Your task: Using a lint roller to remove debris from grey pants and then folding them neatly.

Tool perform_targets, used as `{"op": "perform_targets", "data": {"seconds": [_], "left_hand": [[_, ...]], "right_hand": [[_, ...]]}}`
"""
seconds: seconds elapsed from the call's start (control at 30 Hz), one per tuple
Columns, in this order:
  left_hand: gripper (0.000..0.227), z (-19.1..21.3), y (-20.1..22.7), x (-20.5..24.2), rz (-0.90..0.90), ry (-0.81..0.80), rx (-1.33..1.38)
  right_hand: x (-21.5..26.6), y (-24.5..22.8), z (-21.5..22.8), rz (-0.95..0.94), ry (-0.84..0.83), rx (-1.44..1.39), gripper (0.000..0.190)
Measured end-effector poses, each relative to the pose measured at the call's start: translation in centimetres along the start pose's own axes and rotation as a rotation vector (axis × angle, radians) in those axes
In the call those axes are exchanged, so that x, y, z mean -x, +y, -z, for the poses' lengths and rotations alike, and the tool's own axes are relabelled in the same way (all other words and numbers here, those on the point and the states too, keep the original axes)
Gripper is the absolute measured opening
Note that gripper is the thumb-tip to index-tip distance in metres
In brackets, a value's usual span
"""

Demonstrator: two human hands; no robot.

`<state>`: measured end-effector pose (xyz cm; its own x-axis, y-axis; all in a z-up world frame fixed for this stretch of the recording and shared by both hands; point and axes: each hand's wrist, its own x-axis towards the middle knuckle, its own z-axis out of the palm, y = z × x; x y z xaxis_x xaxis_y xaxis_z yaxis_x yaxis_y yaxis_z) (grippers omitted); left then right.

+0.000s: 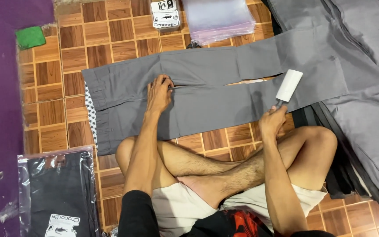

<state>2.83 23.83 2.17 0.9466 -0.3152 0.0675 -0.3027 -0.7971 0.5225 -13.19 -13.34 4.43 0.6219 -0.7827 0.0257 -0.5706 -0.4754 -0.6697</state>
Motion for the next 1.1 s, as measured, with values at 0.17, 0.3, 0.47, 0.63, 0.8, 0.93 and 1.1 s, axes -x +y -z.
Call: {"op": "perform_targets", "data": {"seconds": [0.17,0.3,0.47,0.63,0.8,0.93,1.1], "left_hand": [[0.021,1.2,1.4,0.4,-0.11,0.023,-0.009],[0.031,2.9,4.3,3.6,-0.162,-0.178,0.093],[0.118,2.0,3.9,6.1,0.046,-0.52,-0.098],[0.147,0.5,3.1,6.0,0.124,-0.576,-0.129],[0.155,-0.1,2.7,5.6,0.167,-0.607,-0.174],[0.156,0.2,2.8,5.4,0.169,-0.628,-0.183],[0.154,0.6,3.0,5.3,0.178,-0.629,-0.194]], "right_hand": [[4.3,-2.3,0.6,0.151,-0.19,-0.116,0.022],[11.7,-4.4,1.4,0.29,-0.757,0.04,0.055],[16.5,-3.7,-4.2,0.285,-1.035,0.139,0.06],[18.4,-5.5,-5.2,0.319,-1.008,0.128,0.04],[17.9,-5.9,-4.6,0.198,-1.108,0.18,0.043],[17.3,-7.7,-2.6,0.158,-1.077,0.176,0.042],[15.5,-3.9,-4.8,0.128,-1.061,0.272,0.053]]}}
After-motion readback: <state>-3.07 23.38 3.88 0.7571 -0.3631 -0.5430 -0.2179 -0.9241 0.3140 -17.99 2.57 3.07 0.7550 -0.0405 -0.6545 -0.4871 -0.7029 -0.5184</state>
